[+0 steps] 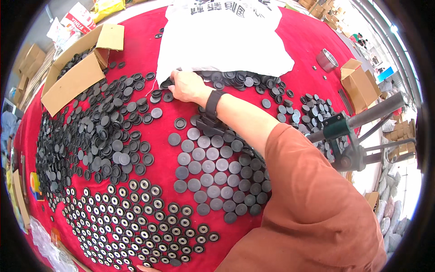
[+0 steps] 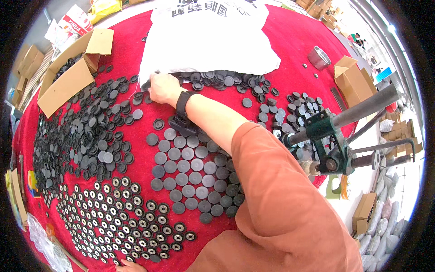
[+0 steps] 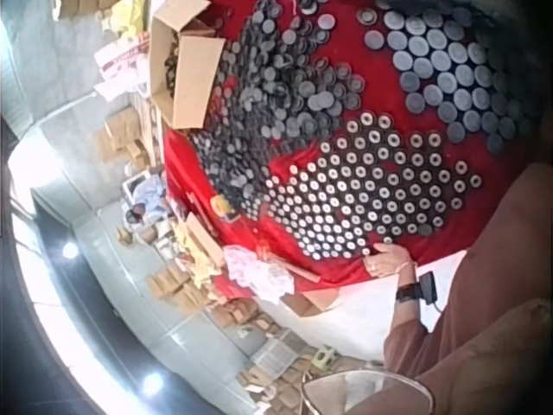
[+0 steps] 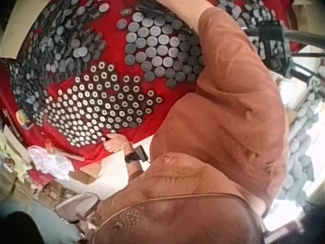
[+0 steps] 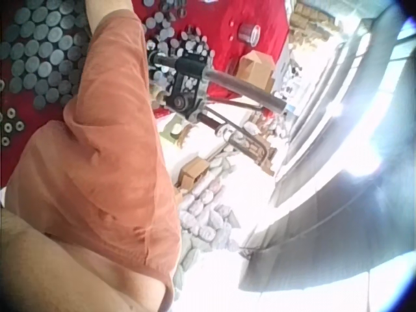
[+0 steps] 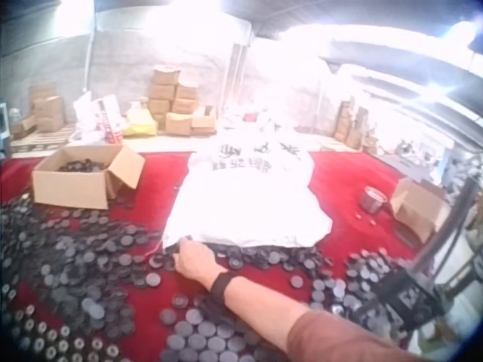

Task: Assembling metal rings into black rubber components using a hand press and mallet.

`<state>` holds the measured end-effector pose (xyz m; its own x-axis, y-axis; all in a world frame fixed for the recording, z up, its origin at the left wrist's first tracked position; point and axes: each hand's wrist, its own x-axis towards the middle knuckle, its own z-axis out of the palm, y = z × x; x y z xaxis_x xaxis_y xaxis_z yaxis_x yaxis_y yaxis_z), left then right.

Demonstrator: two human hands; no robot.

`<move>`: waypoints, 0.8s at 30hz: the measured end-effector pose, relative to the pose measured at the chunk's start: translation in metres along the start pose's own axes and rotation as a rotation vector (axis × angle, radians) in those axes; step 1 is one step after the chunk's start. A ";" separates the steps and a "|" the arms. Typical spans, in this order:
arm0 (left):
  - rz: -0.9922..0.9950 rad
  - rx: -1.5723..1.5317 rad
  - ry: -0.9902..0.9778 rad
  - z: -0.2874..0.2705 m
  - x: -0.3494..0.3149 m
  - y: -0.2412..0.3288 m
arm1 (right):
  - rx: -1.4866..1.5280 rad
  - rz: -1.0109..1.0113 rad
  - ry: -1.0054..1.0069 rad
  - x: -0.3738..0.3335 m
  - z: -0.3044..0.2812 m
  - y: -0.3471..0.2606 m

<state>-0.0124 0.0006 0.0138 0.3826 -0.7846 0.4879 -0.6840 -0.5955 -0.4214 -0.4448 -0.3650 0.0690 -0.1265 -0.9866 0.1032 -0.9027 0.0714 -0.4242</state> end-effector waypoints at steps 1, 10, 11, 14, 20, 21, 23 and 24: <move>-0.006 -0.011 -0.017 0.001 0.000 -0.001 | 0.002 -0.003 -0.002 0.002 0.003 0.000; -0.016 -0.139 -0.001 -0.002 0.003 0.001 | -0.058 -0.194 -0.099 -0.010 -0.007 0.028; -0.014 -0.136 -0.002 -0.001 0.003 0.001 | 0.017 -0.224 -0.130 -0.012 -0.009 0.029; 0.014 -0.040 0.041 0.002 0.002 0.000 | 0.137 -0.333 -0.078 -0.018 0.003 0.017; 0.009 0.016 0.054 0.005 -0.001 0.001 | 0.063 -0.367 -0.308 -0.042 0.008 -0.019; 0.009 0.032 0.052 0.006 -0.001 0.001 | 0.011 -0.390 -0.251 -0.047 0.014 -0.020; 0.016 0.026 0.057 0.008 -0.002 0.002 | 0.004 -0.444 -0.224 -0.048 0.014 -0.017; 0.022 0.023 0.059 0.008 -0.002 0.002 | 0.085 -0.389 -0.244 -0.047 0.010 -0.016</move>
<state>-0.0094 -0.0004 0.0054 0.3302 -0.7863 0.5221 -0.6771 -0.5827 -0.4494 -0.4203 -0.3209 0.0614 0.3245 -0.9441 0.0589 -0.8256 -0.3131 -0.4694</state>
